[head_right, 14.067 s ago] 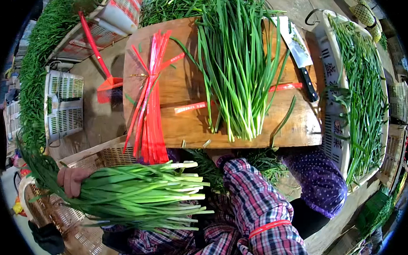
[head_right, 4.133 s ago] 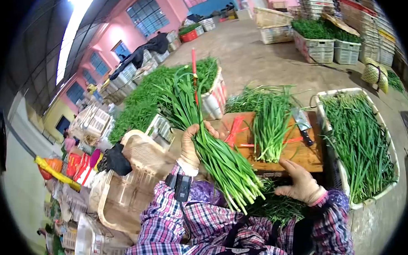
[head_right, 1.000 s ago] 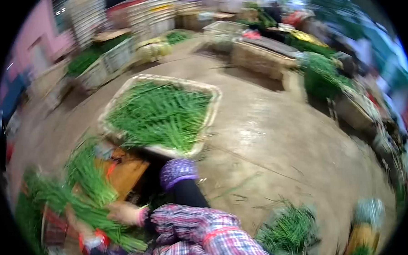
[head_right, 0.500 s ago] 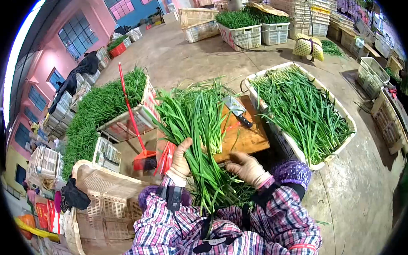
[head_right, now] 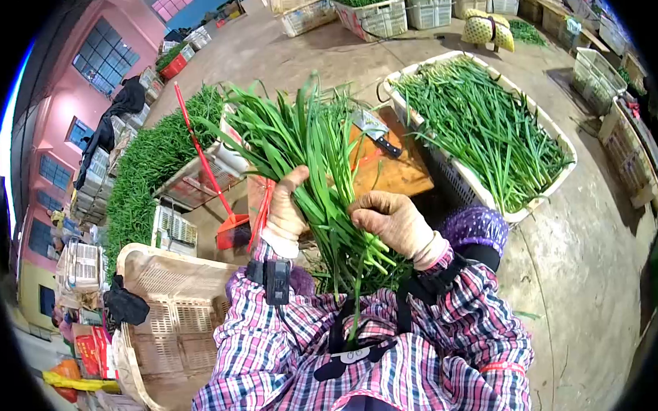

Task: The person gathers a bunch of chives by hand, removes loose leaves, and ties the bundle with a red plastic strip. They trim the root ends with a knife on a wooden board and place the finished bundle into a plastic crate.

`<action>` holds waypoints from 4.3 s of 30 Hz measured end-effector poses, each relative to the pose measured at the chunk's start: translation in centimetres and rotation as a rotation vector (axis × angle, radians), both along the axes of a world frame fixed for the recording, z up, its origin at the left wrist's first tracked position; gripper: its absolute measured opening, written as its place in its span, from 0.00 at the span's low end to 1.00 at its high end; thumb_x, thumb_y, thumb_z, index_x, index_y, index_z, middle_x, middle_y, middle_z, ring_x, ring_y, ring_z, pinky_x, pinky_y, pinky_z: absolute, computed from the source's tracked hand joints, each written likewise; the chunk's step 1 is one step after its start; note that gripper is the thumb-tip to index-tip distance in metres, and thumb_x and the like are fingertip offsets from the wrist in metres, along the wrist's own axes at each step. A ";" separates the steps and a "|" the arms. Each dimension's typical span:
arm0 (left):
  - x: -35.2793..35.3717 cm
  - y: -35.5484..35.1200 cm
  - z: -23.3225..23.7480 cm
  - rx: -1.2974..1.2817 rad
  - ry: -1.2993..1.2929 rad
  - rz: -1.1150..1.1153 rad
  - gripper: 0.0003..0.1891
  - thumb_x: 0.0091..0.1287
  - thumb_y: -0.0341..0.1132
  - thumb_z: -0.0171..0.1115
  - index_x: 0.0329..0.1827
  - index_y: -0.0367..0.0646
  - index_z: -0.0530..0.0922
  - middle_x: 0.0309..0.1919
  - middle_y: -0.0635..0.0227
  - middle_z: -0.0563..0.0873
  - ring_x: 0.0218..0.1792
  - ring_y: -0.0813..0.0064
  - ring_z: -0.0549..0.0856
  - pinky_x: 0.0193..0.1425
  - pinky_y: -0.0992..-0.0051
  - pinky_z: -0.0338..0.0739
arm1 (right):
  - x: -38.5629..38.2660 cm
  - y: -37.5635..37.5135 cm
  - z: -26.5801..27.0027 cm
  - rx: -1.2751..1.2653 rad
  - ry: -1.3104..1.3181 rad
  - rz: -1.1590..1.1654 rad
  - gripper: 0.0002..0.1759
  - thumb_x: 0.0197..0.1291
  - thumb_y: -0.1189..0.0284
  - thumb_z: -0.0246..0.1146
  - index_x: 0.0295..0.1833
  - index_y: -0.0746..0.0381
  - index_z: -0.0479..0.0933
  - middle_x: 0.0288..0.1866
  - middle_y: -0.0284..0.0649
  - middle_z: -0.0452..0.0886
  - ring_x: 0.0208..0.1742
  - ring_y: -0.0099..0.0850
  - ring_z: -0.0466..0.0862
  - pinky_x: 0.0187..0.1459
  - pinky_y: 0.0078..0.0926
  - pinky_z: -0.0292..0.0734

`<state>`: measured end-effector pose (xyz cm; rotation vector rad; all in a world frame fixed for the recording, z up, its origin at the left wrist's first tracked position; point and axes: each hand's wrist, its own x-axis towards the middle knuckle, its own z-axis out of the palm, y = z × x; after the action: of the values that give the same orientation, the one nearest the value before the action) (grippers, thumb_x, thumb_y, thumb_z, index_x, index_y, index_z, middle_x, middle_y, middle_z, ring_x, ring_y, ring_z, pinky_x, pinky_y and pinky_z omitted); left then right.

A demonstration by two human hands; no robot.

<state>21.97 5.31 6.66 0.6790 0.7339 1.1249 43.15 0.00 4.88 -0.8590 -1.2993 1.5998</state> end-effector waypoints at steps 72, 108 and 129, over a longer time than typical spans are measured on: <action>5.6 1.6 1.2 0.262 0.025 0.198 0.16 0.60 0.29 0.61 0.51 0.37 0.75 0.36 0.65 0.83 0.43 0.68 0.82 0.53 0.68 0.78 | 1.5 0.8 -2.9 0.262 -0.188 -0.578 0.07 0.56 0.73 0.66 0.35 0.66 0.76 0.25 0.32 0.76 0.27 0.18 0.72 0.29 0.19 0.69; 2.5 2.6 2.9 0.235 -0.231 0.403 0.10 0.62 0.29 0.58 0.45 0.40 0.76 0.36 0.61 0.82 0.40 0.63 0.82 0.58 0.53 0.74 | 4.2 -2.0 -5.3 -0.191 0.627 -0.641 0.14 0.68 0.67 0.57 0.53 0.64 0.72 0.44 0.40 0.81 0.37 0.26 0.83 0.37 0.24 0.83; -1.4 3.6 1.0 0.251 -0.221 0.381 0.11 0.64 0.34 0.56 0.42 0.35 0.74 0.36 0.62 0.80 0.42 0.63 0.81 0.61 0.55 0.73 | 5.4 -2.4 -5.8 -0.383 0.214 -0.612 0.21 0.65 0.55 0.60 0.38 0.66 0.80 0.27 0.40 0.83 0.21 0.26 0.80 0.23 0.21 0.76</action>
<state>20.53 8.94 7.61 0.6248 0.5492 1.6340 48.50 -2.42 -0.88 -1.1460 -0.5045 1.3996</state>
